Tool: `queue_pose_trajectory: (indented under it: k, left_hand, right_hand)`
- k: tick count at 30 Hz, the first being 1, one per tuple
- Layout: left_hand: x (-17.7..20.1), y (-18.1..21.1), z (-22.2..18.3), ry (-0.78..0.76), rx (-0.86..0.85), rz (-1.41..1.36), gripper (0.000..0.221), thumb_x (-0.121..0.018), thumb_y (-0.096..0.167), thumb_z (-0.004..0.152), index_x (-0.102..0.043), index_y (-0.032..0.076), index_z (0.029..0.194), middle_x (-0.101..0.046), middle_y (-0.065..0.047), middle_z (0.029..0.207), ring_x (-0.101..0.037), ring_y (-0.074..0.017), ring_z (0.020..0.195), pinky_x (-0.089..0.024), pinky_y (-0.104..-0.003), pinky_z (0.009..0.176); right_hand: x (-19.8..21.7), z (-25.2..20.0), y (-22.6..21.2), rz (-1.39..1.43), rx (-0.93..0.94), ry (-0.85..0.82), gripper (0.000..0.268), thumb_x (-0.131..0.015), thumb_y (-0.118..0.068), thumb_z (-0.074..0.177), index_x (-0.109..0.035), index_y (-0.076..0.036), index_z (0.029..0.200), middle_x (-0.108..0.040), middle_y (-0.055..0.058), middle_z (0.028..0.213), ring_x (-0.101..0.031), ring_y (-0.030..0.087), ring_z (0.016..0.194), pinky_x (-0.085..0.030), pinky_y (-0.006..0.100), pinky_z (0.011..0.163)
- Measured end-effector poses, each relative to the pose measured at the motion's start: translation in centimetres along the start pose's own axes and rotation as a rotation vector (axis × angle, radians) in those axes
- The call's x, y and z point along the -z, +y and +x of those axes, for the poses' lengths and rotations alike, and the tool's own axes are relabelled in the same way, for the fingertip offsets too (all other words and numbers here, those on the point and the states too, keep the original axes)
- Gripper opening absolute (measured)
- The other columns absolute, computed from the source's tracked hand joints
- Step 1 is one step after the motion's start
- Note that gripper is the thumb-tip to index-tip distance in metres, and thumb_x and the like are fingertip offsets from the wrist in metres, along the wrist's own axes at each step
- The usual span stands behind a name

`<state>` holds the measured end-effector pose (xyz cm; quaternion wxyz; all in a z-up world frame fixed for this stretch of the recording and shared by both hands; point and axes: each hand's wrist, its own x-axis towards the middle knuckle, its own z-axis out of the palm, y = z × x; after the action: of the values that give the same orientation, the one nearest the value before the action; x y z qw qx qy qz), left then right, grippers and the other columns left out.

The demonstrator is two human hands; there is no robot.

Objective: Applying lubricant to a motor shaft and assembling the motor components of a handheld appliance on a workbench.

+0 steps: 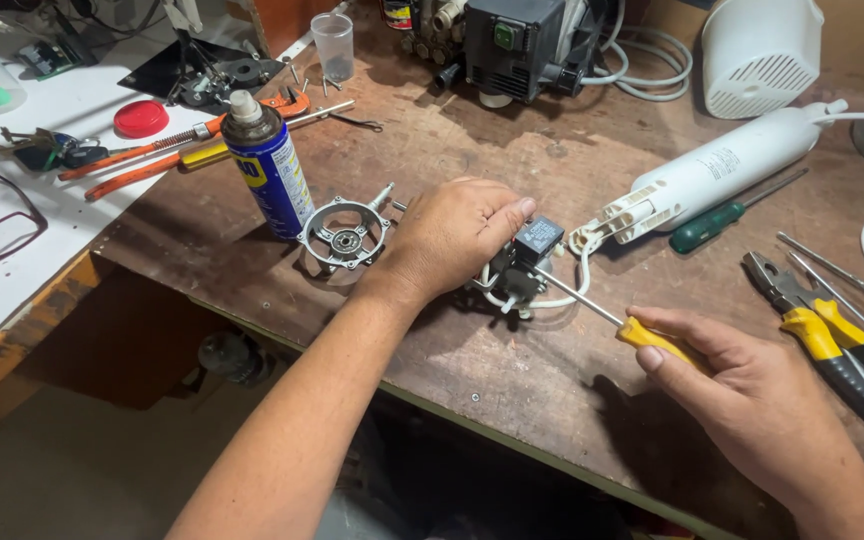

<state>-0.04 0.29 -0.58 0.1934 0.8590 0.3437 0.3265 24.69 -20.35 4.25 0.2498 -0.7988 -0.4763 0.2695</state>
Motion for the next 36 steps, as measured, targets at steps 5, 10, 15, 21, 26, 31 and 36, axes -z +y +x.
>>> queue_pose_trajectory:
  k: [5,10,15,21,26,31,36]
  left_hand:
    - [-0.4,-0.4,0.3,0.004,-0.042,0.025,0.051,-0.05,0.044,0.118,-0.072,0.013,0.083,-0.083,-0.008,0.094,-0.075,-0.0358,0.096,-0.049,-0.055,0.081]
    - [-0.1,0.0,0.2,-0.017,0.002,0.022,0.054,-0.048,0.046,0.119,-0.065,0.014,0.079,-0.078,-0.005,0.087,-0.073,-0.0323,0.093,-0.049,-0.054,0.078]
    - [-0.2,0.0,0.0,0.008,0.005,0.025,0.053,-0.05,0.046,0.119,-0.058,0.015,0.076,-0.073,-0.004,0.083,-0.071,-0.0314,0.088,-0.047,-0.054,0.075]
    - [-0.1,0.2,0.1,-0.005,0.033,0.031,0.053,-0.05,0.047,0.117,-0.059,0.015,0.076,-0.073,-0.003,0.084,-0.07,-0.0297,0.086,-0.047,-0.053,0.074]
    - [-0.1,0.1,0.1,0.012,-0.001,0.019,0.051,-0.051,0.045,0.117,-0.065,0.014,0.078,-0.077,-0.003,0.086,-0.071,-0.0303,0.087,-0.048,-0.053,0.074]
    - [-0.2,0.1,0.1,0.012,0.006,0.024,0.052,-0.051,0.045,0.118,-0.064,0.016,0.077,-0.075,0.0,0.083,-0.071,-0.0273,0.085,-0.048,-0.051,0.071]
    - [-0.1,0.0,-0.1,0.018,0.006,0.005,0.052,-0.05,0.045,0.118,-0.066,0.016,0.078,-0.076,0.0,0.085,-0.071,-0.0262,0.086,-0.048,-0.05,0.073]
  right_hand:
    - [0.4,0.3,-0.7,-0.036,0.03,0.012,0.045,-0.089,-0.024,0.098,-0.098,-0.028,0.141,-0.101,-0.009,0.128,-0.085,0.003,0.114,-0.054,0.022,0.111]
    - [0.8,1.5,2.1,-0.172,0.48,0.086,0.049,-0.092,-0.024,0.09,-0.093,-0.024,0.139,-0.096,-0.005,0.131,-0.087,0.009,0.122,-0.057,0.025,0.117]
    - [0.6,-0.1,-1.3,0.116,0.106,0.008,0.051,-0.089,-0.006,0.092,-0.094,-0.015,0.143,-0.098,0.0,0.137,-0.085,0.009,0.121,-0.059,0.025,0.119]
    - [-0.1,2.1,0.5,0.337,0.036,-0.122,0.053,-0.083,0.001,0.099,-0.092,-0.003,0.151,-0.092,0.008,0.134,-0.069,0.016,0.112,-0.051,0.031,0.102]
    - [0.6,1.1,-0.8,0.275,0.018,-0.079,0.05,-0.082,-0.001,0.099,-0.092,-0.004,0.148,-0.094,0.006,0.139,-0.073,0.014,0.119,-0.053,0.029,0.109]
    - [0.5,1.7,0.1,0.202,0.034,-0.062,0.048,-0.084,-0.005,0.097,-0.093,-0.006,0.145,-0.095,0.003,0.139,-0.075,0.012,0.122,-0.052,0.027,0.115]
    - [0.3,1.3,-0.5,0.266,0.01,-0.049,0.048,-0.083,0.0,0.098,-0.092,-0.003,0.145,-0.094,0.006,0.139,-0.075,0.013,0.123,-0.051,0.027,0.115]
